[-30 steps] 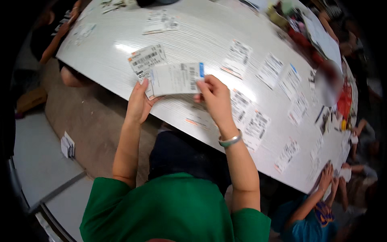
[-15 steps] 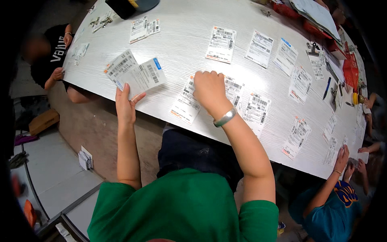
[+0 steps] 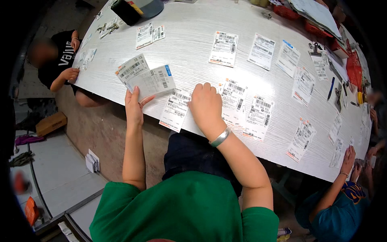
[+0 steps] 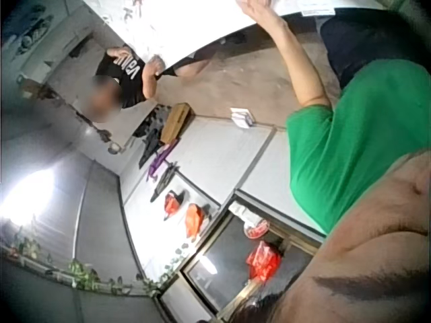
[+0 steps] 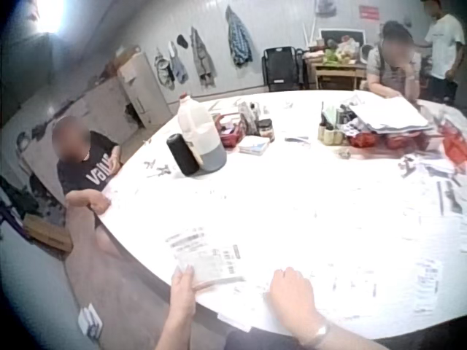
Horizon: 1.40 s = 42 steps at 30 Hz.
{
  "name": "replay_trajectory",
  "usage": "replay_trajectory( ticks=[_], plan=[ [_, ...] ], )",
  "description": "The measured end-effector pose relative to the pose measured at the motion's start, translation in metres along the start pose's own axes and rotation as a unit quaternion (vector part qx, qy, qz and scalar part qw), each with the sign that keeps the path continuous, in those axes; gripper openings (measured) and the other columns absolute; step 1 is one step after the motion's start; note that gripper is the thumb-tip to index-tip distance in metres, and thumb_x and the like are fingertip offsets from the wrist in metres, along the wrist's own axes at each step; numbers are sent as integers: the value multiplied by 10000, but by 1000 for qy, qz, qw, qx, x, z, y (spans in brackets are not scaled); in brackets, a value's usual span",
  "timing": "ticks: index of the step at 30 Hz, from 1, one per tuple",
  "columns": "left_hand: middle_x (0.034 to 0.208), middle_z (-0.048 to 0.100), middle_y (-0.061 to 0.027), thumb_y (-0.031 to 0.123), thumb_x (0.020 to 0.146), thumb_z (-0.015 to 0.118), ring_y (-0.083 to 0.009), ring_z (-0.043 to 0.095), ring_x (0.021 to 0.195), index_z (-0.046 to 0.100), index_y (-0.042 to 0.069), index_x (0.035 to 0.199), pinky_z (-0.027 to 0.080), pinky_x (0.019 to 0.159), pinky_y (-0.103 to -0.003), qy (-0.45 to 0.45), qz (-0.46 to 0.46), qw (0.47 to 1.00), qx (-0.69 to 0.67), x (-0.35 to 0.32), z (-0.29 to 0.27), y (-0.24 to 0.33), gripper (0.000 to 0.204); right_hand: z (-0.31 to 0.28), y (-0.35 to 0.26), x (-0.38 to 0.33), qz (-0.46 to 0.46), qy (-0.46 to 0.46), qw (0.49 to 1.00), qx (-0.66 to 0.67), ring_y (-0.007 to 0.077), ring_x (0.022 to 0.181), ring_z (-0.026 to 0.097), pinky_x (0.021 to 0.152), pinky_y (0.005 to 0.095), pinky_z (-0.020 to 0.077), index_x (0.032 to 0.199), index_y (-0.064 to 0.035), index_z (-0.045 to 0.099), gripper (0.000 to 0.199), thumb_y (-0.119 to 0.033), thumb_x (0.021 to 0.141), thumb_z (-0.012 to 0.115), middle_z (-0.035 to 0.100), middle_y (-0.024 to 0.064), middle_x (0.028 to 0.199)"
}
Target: The person sorts through a stack of shipping labels on a table, checking details on each one and arranging them into different piles.
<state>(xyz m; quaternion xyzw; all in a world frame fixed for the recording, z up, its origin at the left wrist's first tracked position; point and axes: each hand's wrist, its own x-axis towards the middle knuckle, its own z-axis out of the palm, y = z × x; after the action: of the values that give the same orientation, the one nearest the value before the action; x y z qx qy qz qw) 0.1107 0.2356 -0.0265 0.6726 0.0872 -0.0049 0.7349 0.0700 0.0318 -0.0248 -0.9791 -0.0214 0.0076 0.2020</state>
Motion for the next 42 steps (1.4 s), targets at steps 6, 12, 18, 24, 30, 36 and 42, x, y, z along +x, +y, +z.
replay_trajectory(
  ticks=[6, 12, 18, 24, 30, 36, 42],
  plan=[
    [1093, 538, -142, 218, 919, 406, -205, 586, 931, 386, -13, 1202, 550, 673, -298, 20, -2, 1000, -14, 1, -15, -6, 366, 12, -14, 15, 14, 9, 998, 59, 282, 775, 561, 627, 346, 498, 871, 30, 496, 359, -175, 670, 712, 516, 158, 859],
    [1085, 541, -149, 218, 920, 403, -203, 588, 914, 391, -18, 1190, 547, 648, -280, 39, 1, 999, -25, 3, -27, -11, 358, 16, -21, 47, -18, -37, 997, 71, 291, 741, 595, 601, 355, 504, 896, 11, 500, 307, -121, 676, 669, 526, 160, 879],
    [1078, 549, -137, 219, 921, 408, -191, 590, 905, 396, -13, 1187, 547, 643, -276, 61, 1, 997, -38, 6, -43, -16, 354, 26, -32, 61, -54, -79, 994, 59, 318, 712, 602, 612, 366, 499, 822, 4, 543, 194, -82, 677, 640, 528, 177, 892],
    [1090, 546, -132, 218, 923, 408, -193, 592, 913, 395, -11, 1198, 549, 651, -281, 39, -10, 998, -41, 8, -50, -16, 358, 26, -19, 46, -87, -115, 968, 205, 291, 714, 583, 658, 356, 471, 810, -32, 573, 75, -53, 739, 566, 559, 127, 844],
    [1103, 529, -138, 226, 926, 394, -188, 567, 945, 386, -6, 1191, 534, 696, -296, 18, -9, 998, -52, 7, -32, -22, 353, 4, -23, 29, -97, -18, 988, 121, 276, 702, 584, 617, 347, 479, 833, -25, 556, 136, -117, 745, 602, 552, 113, 809],
    [1109, 506, -133, 210, 934, 374, -181, 540, 945, 372, -8, 1173, 512, 753, -331, 78, 57, 985, -140, -12, 18, -41, 323, 28, -36, 8, -21, -75, 994, 82, 310, 729, 572, 628, 374, 475, 836, -13, 525, 252, -173, 701, 665, 525, 140, 840],
    [1086, 528, -124, 206, 934, 382, -173, 555, 913, 383, -7, 1165, 502, 744, -321, 74, 84, 985, -128, -11, 19, -51, 314, 27, -27, 10, -66, -62, 960, 266, 252, 641, 599, 565, 338, 468, 763, -14, 543, 78, -77, 749, 587, 583, 120, 697]
  ],
)
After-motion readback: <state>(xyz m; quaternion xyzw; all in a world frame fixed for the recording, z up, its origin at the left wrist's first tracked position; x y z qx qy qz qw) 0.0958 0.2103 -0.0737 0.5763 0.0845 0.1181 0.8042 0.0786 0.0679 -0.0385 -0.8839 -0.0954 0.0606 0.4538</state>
